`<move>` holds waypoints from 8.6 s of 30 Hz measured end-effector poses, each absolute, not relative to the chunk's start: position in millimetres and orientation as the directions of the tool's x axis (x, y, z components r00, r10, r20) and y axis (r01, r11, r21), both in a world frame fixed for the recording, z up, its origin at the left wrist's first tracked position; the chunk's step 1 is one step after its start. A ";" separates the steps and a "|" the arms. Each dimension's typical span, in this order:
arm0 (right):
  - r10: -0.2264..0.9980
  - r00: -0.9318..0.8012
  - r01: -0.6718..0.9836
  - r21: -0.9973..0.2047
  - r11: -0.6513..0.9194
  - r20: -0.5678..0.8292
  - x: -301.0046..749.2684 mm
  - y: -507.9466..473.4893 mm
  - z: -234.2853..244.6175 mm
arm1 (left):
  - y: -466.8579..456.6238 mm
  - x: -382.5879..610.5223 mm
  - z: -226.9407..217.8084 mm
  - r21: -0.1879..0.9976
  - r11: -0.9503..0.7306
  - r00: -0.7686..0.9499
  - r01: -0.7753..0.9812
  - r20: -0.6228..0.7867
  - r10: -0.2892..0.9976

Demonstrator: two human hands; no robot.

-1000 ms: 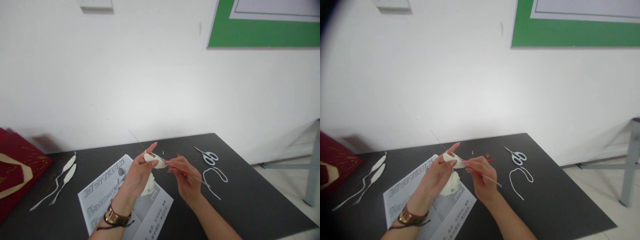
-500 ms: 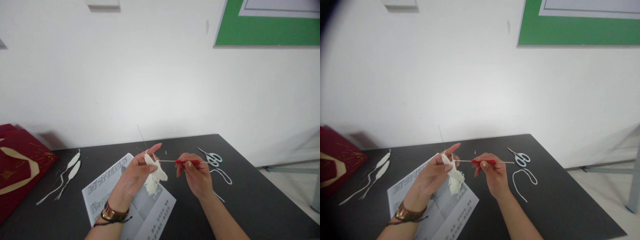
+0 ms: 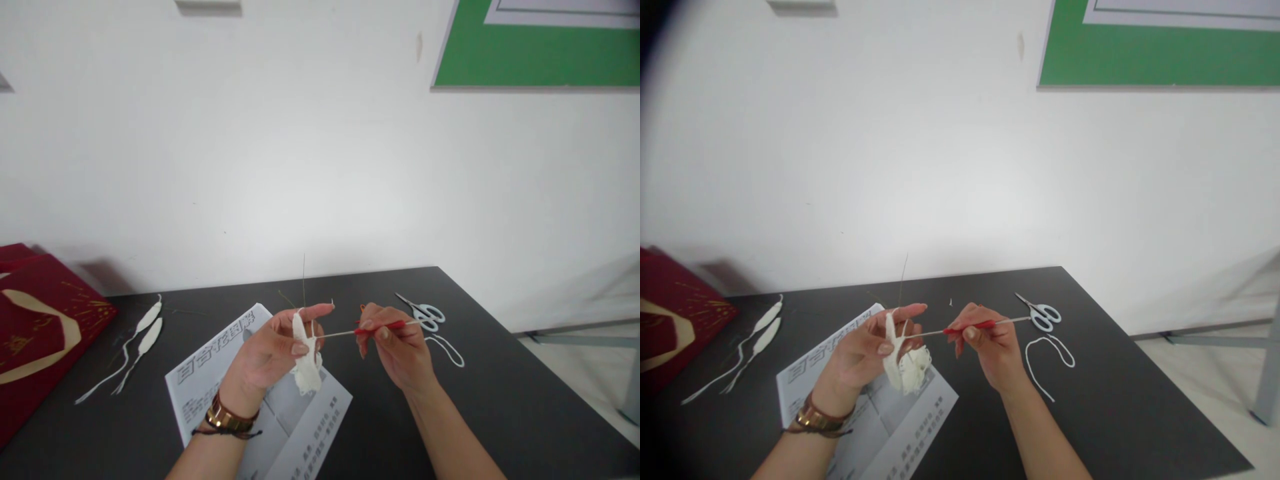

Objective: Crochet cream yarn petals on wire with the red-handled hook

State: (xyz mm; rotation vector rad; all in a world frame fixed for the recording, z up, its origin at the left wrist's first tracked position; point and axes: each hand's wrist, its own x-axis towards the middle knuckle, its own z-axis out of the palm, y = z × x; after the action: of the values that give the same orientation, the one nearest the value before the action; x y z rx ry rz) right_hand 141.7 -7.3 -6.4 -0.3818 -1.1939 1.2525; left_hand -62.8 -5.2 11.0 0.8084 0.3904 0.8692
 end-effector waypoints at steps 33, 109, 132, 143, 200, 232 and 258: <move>0.966 -0.158 -0.730 -0.683 0.023 0.202 133.7 -4.1 -5.9 | -13.3 -51.1 12.5 0.855 0.198 0.437 -0.479 0.037 0.899; 0.954 -0.274 -0.795 -0.530 -0.295 -0.120 117.0 2.3 -26.3 | -5.7 -42.9 13.3 0.942 0.151 0.283 -0.298 -0.064 0.957; 0.969 -0.239 -0.774 -0.591 -0.226 -0.059 123.4 2.7 -21.2 | -8.3 -40.3 4.5 0.948 0.052 0.261 -0.315 0.034 0.965; 0.969 -0.247 -0.768 -0.610 -0.192 0.007 126.1 2.9 -18.1 | -12.3 -48.5 12.5 0.924 0.150 0.384 -0.353 -0.003 0.923; 0.976 -0.212 -0.708 -0.697 -0.112 0.059 129.9 -1.3 -11.3 | -13.3 -53.1 12.1 0.931 0.188 0.485 -0.314 -0.013 0.874; 0.940 -0.316 -0.814 -0.472 -0.337 -0.126 119.1 1.6 -27.5 | -10.6 -32.1 8.1 0.876 0.236 0.371 -0.422 -0.070 0.926; 0.922 -0.370 -0.836 -0.393 -0.384 -0.113 118.5 3.6 -28.0 | -12.2 -28.3 9.7 0.836 0.259 0.332 -0.483 -0.099 0.938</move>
State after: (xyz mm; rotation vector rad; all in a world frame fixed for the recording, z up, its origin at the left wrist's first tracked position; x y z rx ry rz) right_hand 118.5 3.6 -28.0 -0.3777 -0.3240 1.9422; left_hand -28.3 -12.2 9.7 0.8042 0.6854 1.0722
